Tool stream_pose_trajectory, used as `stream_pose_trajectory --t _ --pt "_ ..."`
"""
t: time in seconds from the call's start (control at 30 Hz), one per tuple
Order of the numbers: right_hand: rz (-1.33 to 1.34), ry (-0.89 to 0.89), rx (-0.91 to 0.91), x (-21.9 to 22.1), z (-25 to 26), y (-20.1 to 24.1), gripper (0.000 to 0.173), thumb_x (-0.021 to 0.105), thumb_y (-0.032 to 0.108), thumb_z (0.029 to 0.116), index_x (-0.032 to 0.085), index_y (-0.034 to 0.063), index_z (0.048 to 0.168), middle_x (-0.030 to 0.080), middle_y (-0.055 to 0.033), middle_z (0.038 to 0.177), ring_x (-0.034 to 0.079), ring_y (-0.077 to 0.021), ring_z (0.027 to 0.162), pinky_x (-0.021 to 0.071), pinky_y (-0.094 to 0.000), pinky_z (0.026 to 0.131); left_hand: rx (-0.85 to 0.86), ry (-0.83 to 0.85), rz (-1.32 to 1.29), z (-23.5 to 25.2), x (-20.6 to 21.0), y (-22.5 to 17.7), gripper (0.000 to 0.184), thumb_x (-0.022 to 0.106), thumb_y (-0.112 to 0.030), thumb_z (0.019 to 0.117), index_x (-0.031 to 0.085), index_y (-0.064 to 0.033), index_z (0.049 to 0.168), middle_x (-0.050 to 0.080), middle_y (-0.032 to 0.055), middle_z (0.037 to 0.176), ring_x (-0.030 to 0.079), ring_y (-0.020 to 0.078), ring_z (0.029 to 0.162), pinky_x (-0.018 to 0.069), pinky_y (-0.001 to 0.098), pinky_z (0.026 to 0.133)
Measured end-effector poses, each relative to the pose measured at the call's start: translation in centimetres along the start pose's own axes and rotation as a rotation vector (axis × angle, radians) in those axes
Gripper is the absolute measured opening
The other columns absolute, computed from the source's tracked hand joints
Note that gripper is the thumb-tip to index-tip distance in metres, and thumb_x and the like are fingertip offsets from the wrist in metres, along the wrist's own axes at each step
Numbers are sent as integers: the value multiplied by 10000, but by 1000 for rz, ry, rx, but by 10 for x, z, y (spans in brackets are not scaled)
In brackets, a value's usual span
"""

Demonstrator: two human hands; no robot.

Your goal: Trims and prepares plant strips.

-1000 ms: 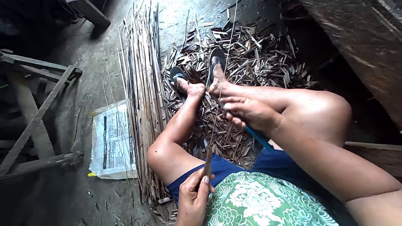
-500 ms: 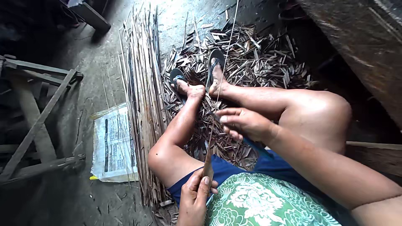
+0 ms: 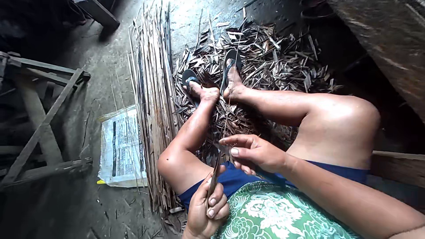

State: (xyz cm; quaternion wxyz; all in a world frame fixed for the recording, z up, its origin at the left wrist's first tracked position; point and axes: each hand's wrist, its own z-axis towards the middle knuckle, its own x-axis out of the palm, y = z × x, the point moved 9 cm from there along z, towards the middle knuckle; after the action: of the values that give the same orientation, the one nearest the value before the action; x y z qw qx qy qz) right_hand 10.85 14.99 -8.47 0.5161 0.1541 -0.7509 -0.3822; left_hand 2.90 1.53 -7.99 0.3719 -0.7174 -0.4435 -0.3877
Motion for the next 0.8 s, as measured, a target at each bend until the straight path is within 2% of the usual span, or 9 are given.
stream_pose_trajectory --t 0.07,0.13,0.23,0.33,0.5,0.63,0.8 --pt "-19 39 66 7 -5 -7 469 537 130 1035 468 87 1496 676 -50 810 602 -88 526 532 -229 466 -45 40 -89 0 3 2 408 427 -241 1072 535 -95 1438 531 -44 627 487 35 469 429 184 470" --pt "7 -12 109 6 -8 -13 422 545 130 1028 503 85 1445 675 -58 796 599 -88 513 523 -226 454 -77 57 -115 1 4 5 381 445 -240 1062 568 -85 1388 535 -44 623 496 36 472 440 188 482" --pt "48 -92 91 1 -7 -10 307 552 141 1032 534 64 1328 665 -57 773 598 -91 508 519 -228 449 -43 57 -90 2 3 7 413 429 -281 1073 569 -70 1399 524 -48 597 492 42 456 434 195 464" --pt "29 -77 145 2 -7 -14 345 548 133 1026 527 62 1362 661 -63 775 595 -97 510 518 -229 452 -6 89 -89 -1 0 6 445 420 -353 1085 548 -85 1416 542 -46 619 523 57 483 468 216 498" --pt "14 -39 221 3 -5 -25 339 546 147 1036 575 75 1366 661 -47 779 588 -83 511 510 -220 453 30 31 58 -4 2 3 409 409 -330 1099 554 -99 1404 506 -45 580 494 47 451 445 204 461" --pt "10 -96 184 -11 3 -3 325 536 155 1043 594 68 1351 651 -18 762 569 -61 509 492 -200 449 53 2 226 -8 0 3 430 421 -351 1099 553 -97 1421 462 -55 556 445 42 423 415 203 433" --pt "45 -193 156 -29 11 12 321 524 136 1054 597 62 1357 653 -44 764 581 -75 513 503 -200 454 100 -47 368 -11 -2 -3 439 455 -365 1091 581 -81 1400 451 -55 554 424 36 417 411 201 428"
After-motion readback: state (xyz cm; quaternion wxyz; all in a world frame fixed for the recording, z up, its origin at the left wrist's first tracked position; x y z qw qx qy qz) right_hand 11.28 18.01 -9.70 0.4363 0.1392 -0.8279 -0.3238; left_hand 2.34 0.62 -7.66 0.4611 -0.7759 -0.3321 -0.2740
